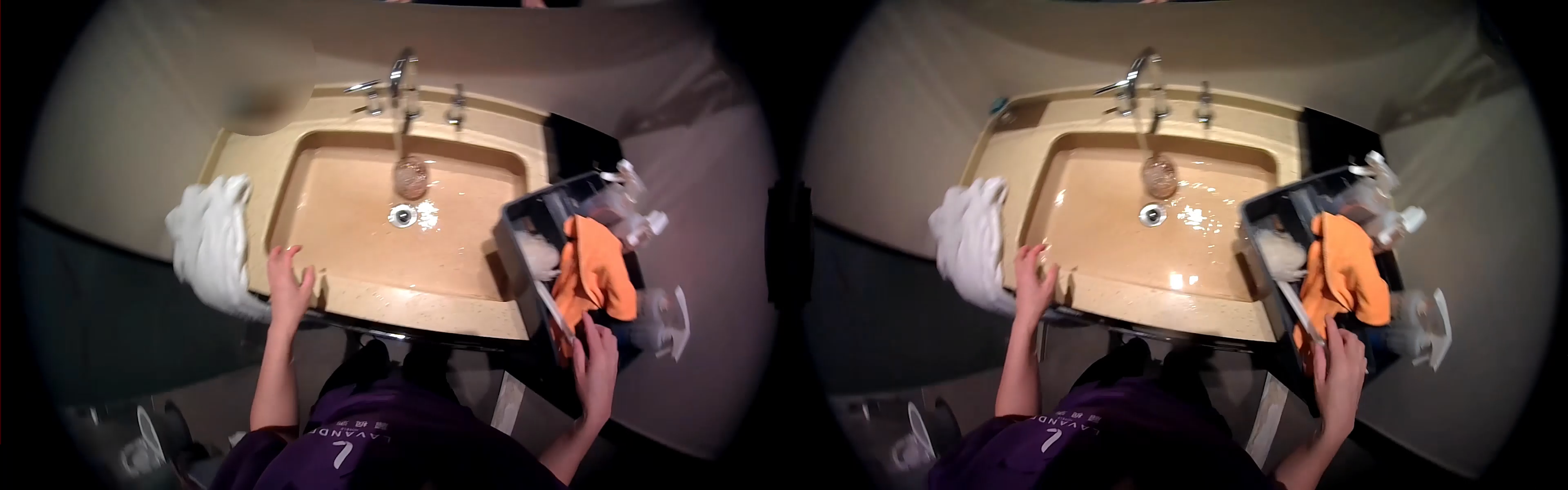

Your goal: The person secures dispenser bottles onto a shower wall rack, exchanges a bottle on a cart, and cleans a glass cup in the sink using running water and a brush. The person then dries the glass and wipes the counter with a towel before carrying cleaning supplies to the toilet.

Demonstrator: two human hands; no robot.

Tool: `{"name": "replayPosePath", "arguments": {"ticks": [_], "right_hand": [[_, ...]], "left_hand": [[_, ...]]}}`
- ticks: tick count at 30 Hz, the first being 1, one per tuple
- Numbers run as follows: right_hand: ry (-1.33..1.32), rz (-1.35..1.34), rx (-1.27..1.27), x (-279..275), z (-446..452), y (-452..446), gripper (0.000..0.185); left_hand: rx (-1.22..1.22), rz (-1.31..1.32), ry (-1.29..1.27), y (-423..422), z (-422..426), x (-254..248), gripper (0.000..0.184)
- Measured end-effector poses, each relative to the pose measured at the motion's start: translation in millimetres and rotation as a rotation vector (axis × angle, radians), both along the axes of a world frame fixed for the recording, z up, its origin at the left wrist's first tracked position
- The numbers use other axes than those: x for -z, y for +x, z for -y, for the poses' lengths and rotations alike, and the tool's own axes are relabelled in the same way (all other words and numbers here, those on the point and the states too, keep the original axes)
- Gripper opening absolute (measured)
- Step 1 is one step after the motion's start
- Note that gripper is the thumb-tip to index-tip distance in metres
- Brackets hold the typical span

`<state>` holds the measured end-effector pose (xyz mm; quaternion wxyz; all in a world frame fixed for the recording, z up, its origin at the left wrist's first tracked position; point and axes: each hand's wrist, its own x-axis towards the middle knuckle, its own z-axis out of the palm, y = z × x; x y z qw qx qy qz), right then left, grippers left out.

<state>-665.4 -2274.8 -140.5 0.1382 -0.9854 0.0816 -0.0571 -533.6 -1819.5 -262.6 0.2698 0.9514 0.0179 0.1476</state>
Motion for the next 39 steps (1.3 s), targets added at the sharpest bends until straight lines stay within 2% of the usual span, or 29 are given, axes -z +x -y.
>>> {"name": "replayPosePath", "arguments": {"ticks": [2,5,7,8,9,10,11,12,14,16,18,20,21,22,24,27,30,33,34,35,37,39], "right_hand": [[0.196,0.119,-0.111,-9.4,-29.4,17.9,0.037],[0.343,0.160,-0.323,-0.5,-74.4,25.6,0.034],[0.392,0.084,-0.497,12.6,-110.4,26.7,0.030],[0.344,0.111,-0.643,25.7,-125.6,24.0,0.028],[0.332,-0.046,-0.653,30.2,-141.0,17.5,0.028],[0.267,0.205,-0.968,12.6,-174.0,23.5,0.021],[0.426,-0.082,-0.906,28.6,-186.5,11.2,0.024],[0.406,-0.221,-0.918,33.6,-200.6,3.4,0.027],[0.319,-0.325,-1.084,31.2,-242.7,-6.5,0.026],[0.229,-0.437,-1.148,25.5,-292.4,-23.0,0.026],[0.228,-0.367,-1.299,19.2,-348.2,-48.0,0.027],[0.166,-0.365,-1.430,32.9,-398.3,-68.1,0.028],[0.242,-0.309,-1.509,28.9,-427.3,-88.2,0.028],[0.295,-0.265,-1.595,63.8,-454.6,-94.5,0.029],[0.100,-0.364,-1.707,51.8,-512.6,-135.3,0.032],[0.131,-0.457,-1.952,44.8,-585.5,-196.0,0.034],[0.057,-0.512,-2.095,62.8,-641.5,-239.7,0.034],[-0.069,-0.673,-2.220,91.6,-694.6,-276.2,0.034],[-0.111,-0.733,-2.257,100.5,-713.2,-288.4,0.033],[-0.318,-0.802,-2.263,106.8,-734.9,-299.6,0.034],[-0.428,-0.858,-2.318,134.4,-780.2,-323.3,0.033],[-0.486,-0.930,-2.359,173.5,-833.3,-348.1,0.032]], "left_hand": [[-0.008,-0.032,0.000,-21.4,-5.1,-3.2,0.043],[-0.024,-0.030,0.023,-52.4,-7.0,8.8,0.045],[-0.046,0.038,-0.041,-73.4,1.2,16.7,0.040],[-0.033,0.000,-0.147,-85.7,5.6,2.5,0.041],[-0.004,0.046,-0.225,-101.0,5.5,4.7,0.041],[0.005,0.001,-0.234,-116.7,3.5,3.3,0.040],[-0.037,-0.017,-0.237,-136.7,1.3,14.8,0.039],[-0.065,-0.038,-0.247,-161.4,-1.6,23.7,0.039],[-0.097,-0.164,-0.282,-216.9,-24.6,16.9,0.039],[-0.151,-0.281,-0.357,-273.4,-57.8,30.8,0.038],[-0.239,-0.333,-0.417,-334.5,-96.2,44.3,0.037],[-0.388,-0.352,-0.359,-395.3,-132.0,58.0,0.036],[-0.466,-0.340,-0.338,-427.0,-150.2,75.8,0.037],[-0.539,-0.332,-0.327,-457.2,-165.1,89.6,0.037],[-0.685,-0.349,-0.381,-521.2,-195.9,58.9,0.034],[-0.892,-0.271,-0.474,-596.1,-227.7,58.2,0.032],[-1.070,-0.319,-0.522,-658.9,-253.1,55.8,0.039],[-1.260,-0.095,-0.564,-728.0,-272.1,92.9,0.040],[-1.400,-0.083,-0.563,-752.7,-280.4,114.4,0.042],[-1.539,-0.076,-0.561,-776.6,-288.2,132.0,0.045],[-1.701,-0.047,-0.452,-830.0,-314.6,126.7,0.045],[-1.884,-0.111,-0.474,-877.3,-353.7,107.4,0.043]]}}
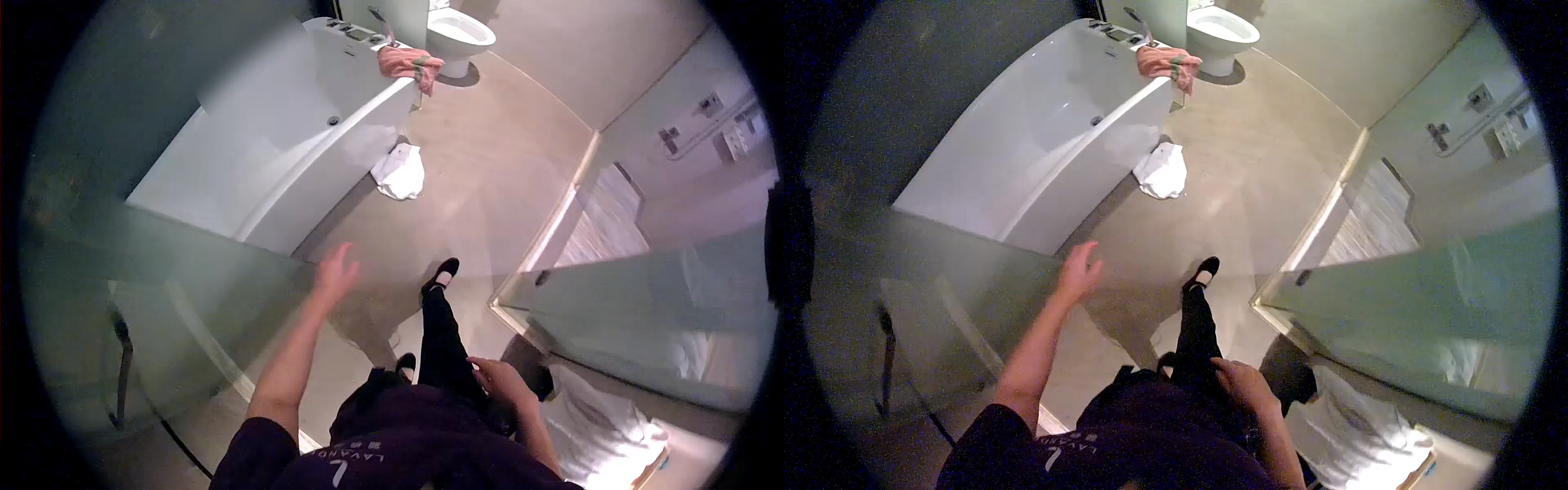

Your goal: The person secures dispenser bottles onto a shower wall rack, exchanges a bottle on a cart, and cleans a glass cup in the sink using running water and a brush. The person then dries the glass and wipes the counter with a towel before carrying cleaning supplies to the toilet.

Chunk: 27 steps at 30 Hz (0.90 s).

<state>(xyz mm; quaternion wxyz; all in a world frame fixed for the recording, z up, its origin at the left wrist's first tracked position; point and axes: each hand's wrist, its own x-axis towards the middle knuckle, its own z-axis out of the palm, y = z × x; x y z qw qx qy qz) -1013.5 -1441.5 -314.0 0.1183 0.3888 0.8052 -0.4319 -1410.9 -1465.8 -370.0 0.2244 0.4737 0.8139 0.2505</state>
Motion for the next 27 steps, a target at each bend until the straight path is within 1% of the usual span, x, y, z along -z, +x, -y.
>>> {"name": "replayPosePath", "arguments": {"ticks": [2,3,5,7,8,9,11,13,14,15,17,18,19,21,23,25,27], "right_hand": [[-0.064,-0.034,-0.035,51.3,-62.5,-26.5,0.033],[-0.212,-0.051,0.065,82.8,-94.0,-41.6,0.032],[-0.497,-0.211,0.341,165.0,-150.3,-63.1,0.033],[-0.316,0.005,0.350,241.1,-205.5,-84.5,0.034],[-0.251,-0.029,0.436,299.6,-221.7,-86.8,0.035],[-0.310,0.029,0.612,313.7,-243.1,-109.0,0.034],[-0.634,-0.085,0.979,342.0,-282.7,-148.1,0.033],[-0.786,-0.163,0.999,385.3,-322.1,-184.1,0.033],[-0.741,-0.149,0.933,408.4,-335.2,-199.1,0.033],[-0.692,-0.143,0.858,434.7,-352.8,-214.4,0.033],[-0.716,-0.048,0.849,496.7,-383.6,-242.0,0.031],[-0.747,-0.042,0.968,522.0,-394.0,-259.6,0.032],[-0.772,-0.042,1.078,546.8,-406.5,-280.5,0.032],[-0.790,0.016,1.001,611.5,-434.6,-313.5,0.037],[-0.715,-0.016,0.988,663.9,-459.8,-352.8,0.043],[-0.626,-0.137,1.014,694.8,-480.5,-388.9,0.043],[-0.528,-0.227,1.124,710.1,-488.6,-415.0,0.042]], "left_hand": [[-0.071,-0.094,0.062,-56.8,-38.7,16.0,0.042],[-0.078,-0.151,0.011,-87.9,-60.1,22.9,0.045],[-0.091,-0.270,-0.084,-142.8,-117.9,37.7,0.052],[-0.096,-0.439,-0.221,-181.2,-191.1,47.8,0.062],[-0.089,-0.517,-0.302,-196.3,-224.0,52.6,0.067],[-0.042,-0.558,-0.377,-207.5,-255.8,58.7,0.070],[0.057,-0.624,-0.522,-227.5,-316.6,80.6,0.076],[0.089,-0.507,-0.371,-248.8,-351.6,123.6,0.075],[0.103,-0.443,-0.303,-255.8,-358.4,142.8,0.074],[0.105,-0.435,-0.330,-261.2,-364.3,154.1,0.074],[0.088,-0.430,-0.375,-270.3,-371.3,161.3,0.072],[0.102,-0.507,-0.301,-269.2,-371.3,164.3,0.069],[0.075,-0.482,-0.312,-266.8,-370.6,162.9,0.068],[0.030,-0.452,-0.304,-265.0,-375.3,161.9,0.067],[-0.018,-0.366,-0.299,-265.5,-375.9,163.4,0.066],[-0.029,-0.323,-0.308,-269.5,-375.5,164.4,0.067],[-0.002,-0.367,-0.324,-270.1,-373.4,162.8,0.066]]}}
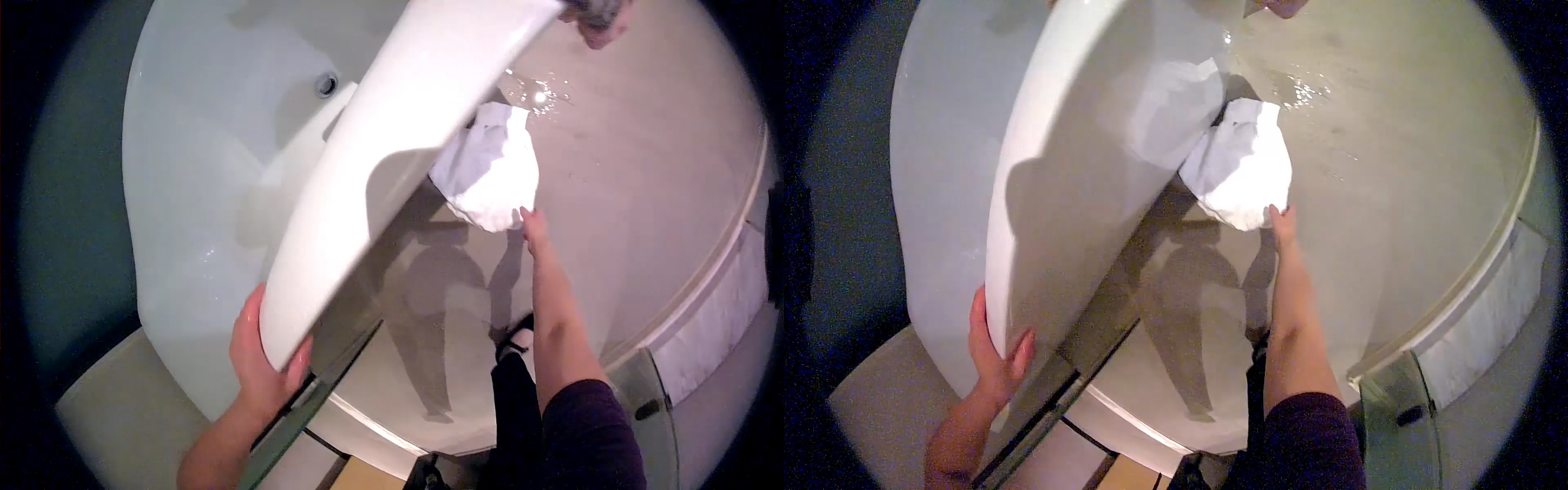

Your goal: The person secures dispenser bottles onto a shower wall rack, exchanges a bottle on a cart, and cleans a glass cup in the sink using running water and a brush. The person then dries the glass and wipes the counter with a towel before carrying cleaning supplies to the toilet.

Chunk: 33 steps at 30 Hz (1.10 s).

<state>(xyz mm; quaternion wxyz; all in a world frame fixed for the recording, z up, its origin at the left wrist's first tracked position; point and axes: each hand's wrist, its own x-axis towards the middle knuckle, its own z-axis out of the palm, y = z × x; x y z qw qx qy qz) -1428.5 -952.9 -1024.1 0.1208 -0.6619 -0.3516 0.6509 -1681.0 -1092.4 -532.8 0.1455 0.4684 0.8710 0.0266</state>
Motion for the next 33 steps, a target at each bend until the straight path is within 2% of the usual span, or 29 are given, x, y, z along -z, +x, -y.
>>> {"name": "replayPosePath", "arguments": {"ticks": [1,4,5,7,8,9,10,11,12,13,14,15,16,17,18,19,20,21,22,23,24,25,26,27,28,29,30,32,33], "right_hand": [[0.053,0.003,0.070,7.2,-5.3,-13.2,0.042],[-0.051,-0.150,0.004,49.0,6.4,-21.3,0.041],[-0.239,-0.171,-0.334,17.8,-7.1,-22.5,0.037],[-0.006,-0.139,-0.457,-9.7,12.2,-38.5,0.033],[0.150,-0.029,-0.580,-52.7,11.3,-44.9,0.031],[0.052,-0.050,-0.525,-93.8,12.6,-49.7,0.028],[0.453,0.085,-0.668,-85.3,32.9,-43.3,0.026],[0.504,-0.047,-0.498,-100.0,47.0,-34.9,0.028],[0.499,-0.186,-0.354,-136.9,53.2,-27.8,0.032],[0.284,-0.317,-0.273,-176.7,58.7,-13.0,0.035],[0.087,-0.352,-0.231,-220.6,61.4,-1.6,0.037],[0.108,-0.311,-0.261,-257.2,67.0,19.0,0.039],[0.160,-0.463,-0.135,-279.7,86.0,32.1,0.038],[0.161,-0.485,-0.139,-328.2,92.5,46.3,0.037],[0.054,-0.514,-0.072,-348.4,116.3,65.3,0.037],[0.115,-0.538,-0.053,-378.1,136.4,79.5,0.036],[0.065,-0.503,-0.132,-399.2,157.0,101.3,0.040],[0.310,-0.222,-0.308,-422.5,185.0,118.0,0.046],[0.418,-0.269,-0.285,-426.4,219.1,135.7,0.055],[0.371,-0.412,-0.324,-483.3,226.9,157.7,0.060],[0.448,-0.180,-0.498,-507.7,253.9,176.6,0.057],[0.494,-0.104,-0.557,-546.2,279.6,196.2,0.053],[0.423,-0.139,-0.509,-567.7,314.2,216.8,0.050],[0.511,-0.047,-0.504,-600.2,346.4,237.3,0.048],[0.578,-0.022,-0.421,-626.6,381.5,258.1,0.044],[0.557,0.049,-0.395,-656.6,408.7,282.0,0.042],[0.566,0.174,-0.300,-685.1,440.9,301.3,0.035],[0.512,0.305,-0.067,-734.6,503.6,336.0,0.029],[0.446,0.312,0.072,-750.2,537.0,353.6,0.030]], "left_hand": [[0.001,0.016,0.000,-1.1,-2.2,0.8,0.066],[0.005,0.046,0.003,-1.5,-5.3,-0.1,0.065],[0.011,0.040,0.009,-0.6,-6.5,-0.8,0.064],[0.005,0.055,0.011,2.2,-8.6,-3.3,0.064],[-0.004,0.066,0.013,1.8,-10.0,-2.5,0.064],[-0.012,0.074,0.021,1.2,-10.5,-2.4,0.064],[-0.011,0.075,0.034,-0.3,-9.7,-2.1,0.064],[-0.012,0.075,0.048,-3.0,-6.6,-0.8,0.065],[-0.012,0.076,0.058,-3.5,-3.6,-1.5,0.066],[0.003,0.037,0.054,-1.9,-3.2,-3.8,0.067],[0.007,0.025,0.060,-0.8,-2.4,-3.9,0.067],[0.015,0.011,0.066,8.3,-1.1,-0.2,0.067],[0.026,0.004,0.076,9.1,-0.9,-0.3,0.067],[0.023,0.000,0.096,11.8,-0.2,-2.7,0.066],[0.003,-0.016,0.082,14.5,1.2,-2.1,0.067],[-0.037,-0.003,0.046,14.8,5.9,-2.5,0.069],[-0.060,0.019,0.020,13.3,6.6,-1.1,0.072],[0.009,-0.122,0.109,5.9,15.5,8.2,0.074],[0.080,-0.264,0.222,13.6,14.8,13.1,0.077],[0.147,-0.233,0.152,49.8,14.0,-3.7,0.081],[0.214,-0.215,0.066,80.4,21.4,-27.3,0.086],[0.556,0.163,-0.025,122.9,31.4,-59.0,0.095],[0.834,0.366,-0.044,171.9,57.0,-58.9,0.099],[1.049,0.665,-0.057,231.4,88.7,-82.1,0.097],[1.131,0.915,0.030,286.4,134.8,-69.2,0.086],[1.304,1.087,-0.024,333.8,168.9,-77.2,0.074],[1.281,1.174,-0.369,367.5,198.6,-96.1,0.056],[1.721,0.884,-0.156,415.2,248.3,-96.9,0.043],[1.805,0.951,-0.071,430.3,266.0,-107.0,0.041]]}}
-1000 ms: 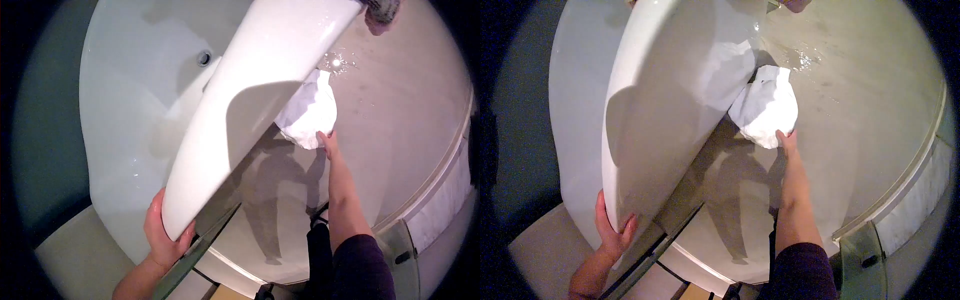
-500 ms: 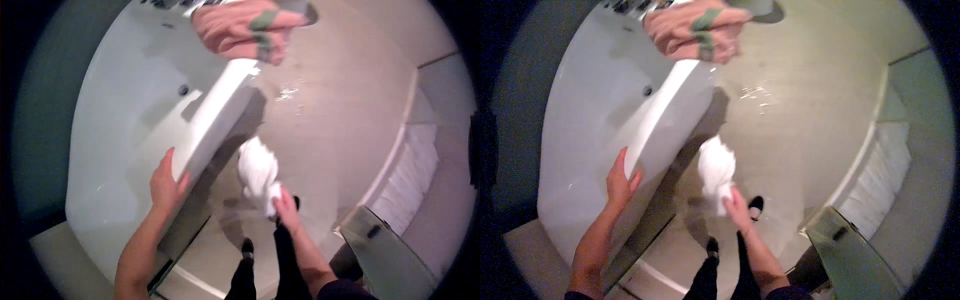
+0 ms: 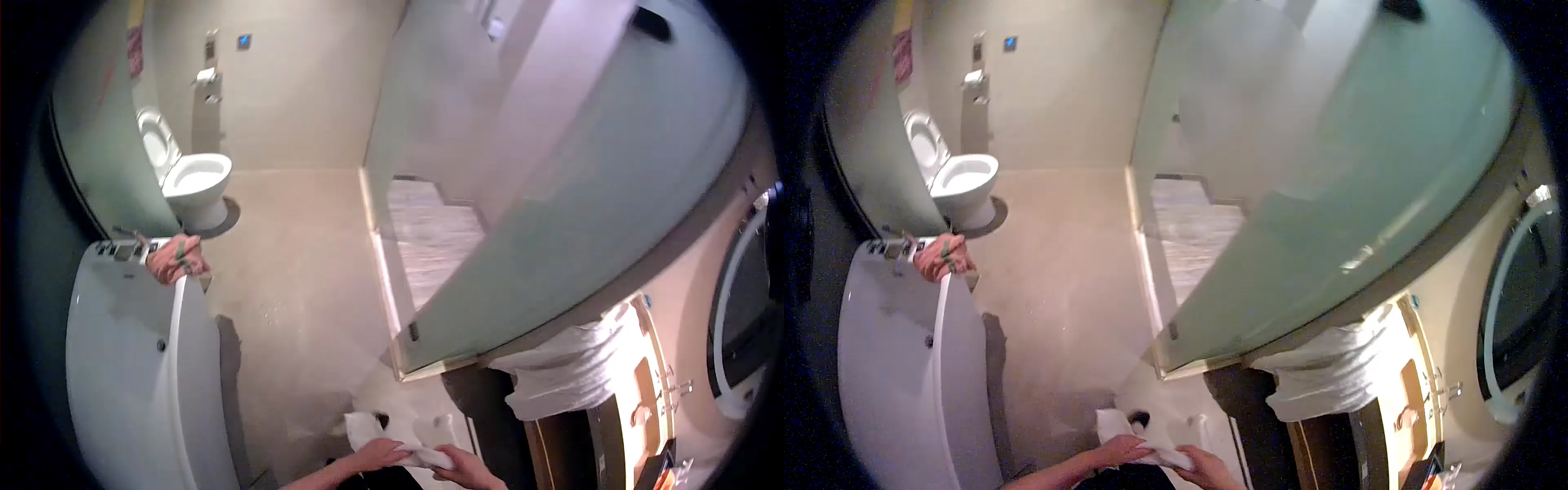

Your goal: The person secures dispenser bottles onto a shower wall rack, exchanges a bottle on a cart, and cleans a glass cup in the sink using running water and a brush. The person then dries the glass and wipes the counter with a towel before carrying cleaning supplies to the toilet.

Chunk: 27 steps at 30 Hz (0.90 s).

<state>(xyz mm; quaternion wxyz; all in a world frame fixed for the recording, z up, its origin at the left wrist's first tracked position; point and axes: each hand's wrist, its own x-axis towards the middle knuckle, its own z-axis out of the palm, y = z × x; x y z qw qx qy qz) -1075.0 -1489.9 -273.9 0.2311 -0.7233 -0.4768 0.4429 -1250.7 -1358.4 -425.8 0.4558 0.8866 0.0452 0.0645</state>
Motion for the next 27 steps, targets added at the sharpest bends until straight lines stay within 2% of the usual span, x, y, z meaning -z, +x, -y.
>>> {"name": "replayPosePath", "arguments": {"ticks": [2,3,4,5,6,7,8,9,10,12,13,15,17,19,20,21,23,26,27], "right_hand": [[0.017,0.367,-0.129,40.6,90.7,50.7,0.029],[-0.012,0.513,-0.032,45.7,120.1,51.1,0.029],[-0.048,0.664,0.061,49.4,147.4,49.9,0.028],[-0.095,0.800,0.161,51.8,174.0,48.3,0.028],[-0.091,0.596,0.435,83.3,199.3,56.5,0.028],[0.047,0.176,0.856,134.2,224.3,72.6,0.028],[0.292,-0.231,1.196,192.2,246.2,96.3,0.027],[0.558,-0.648,1.411,248.8,272.6,124.8,0.027],[0.488,-0.217,1.452,233.6,271.5,130.2,0.026],[0.597,0.000,1.539,192.5,294.1,143.0,0.020],[0.625,0.068,1.540,159.5,309.4,151.4,0.020],[0.653,0.187,1.507,102.7,346.4,173.3,0.020],[0.672,0.302,1.468,52.7,385.8,193.5,0.020],[0.680,0.394,1.438,14.2,426.8,212.3,0.020],[0.680,0.427,1.431,1.5,446.2,218.8,0.020],[0.677,0.458,1.425,-10.2,462.7,228.2,0.020],[0.665,0.505,1.419,-26.6,490.9,237.0,0.020],[0.628,0.591,1.405,-45.4,515.0,247.5,0.019],[0.615,0.614,1.402,-50.3,525.7,252.5,0.019]], "left_hand": [[0.131,0.213,0.026,27.7,33.5,-24.1,0.037],[0.285,-0.101,-0.342,49.2,53.3,-77.5,0.038],[0.320,-0.159,-0.510,74.0,85.4,-100.8,0.035],[0.378,-0.485,-0.551,69.2,67.6,-235.2,0.047],[0.446,-0.427,-0.505,85.3,86.5,-238.3,0.050],[0.509,-0.366,-0.459,102.6,107.1,-236.2,0.053],[0.524,-0.288,-0.412,116.8,126.9,-226.0,0.053],[0.550,-0.219,-0.370,128.5,148.7,-211.6,0.053],[0.597,-0.163,-0.330,137.0,166.9,-205.3,0.054],[0.636,-0.352,-0.504,155.7,194.5,-230.2,0.036],[0.672,-0.463,-0.585,169.0,208.6,-245.3,0.027],[0.826,-0.340,-0.531,201.8,229.9,-262.6,0.030],[0.999,-0.554,-0.615,229.8,248.4,-266.1,0.027],[1.071,-0.341,-0.765,266.0,294.4,-284.3,0.029],[1.161,-0.363,-0.575,287.3,314.1,-286.6,0.028],[1.177,-0.382,-0.569,304.9,333.7,-284.6,0.026],[1.200,-0.471,-0.178,331.9,359.4,-278.2,0.028],[1.141,-0.593,0.045,363.8,367.0,-270.5,0.028],[1.077,-0.562,-0.044,376.7,372.7,-264.6,0.027]]}}
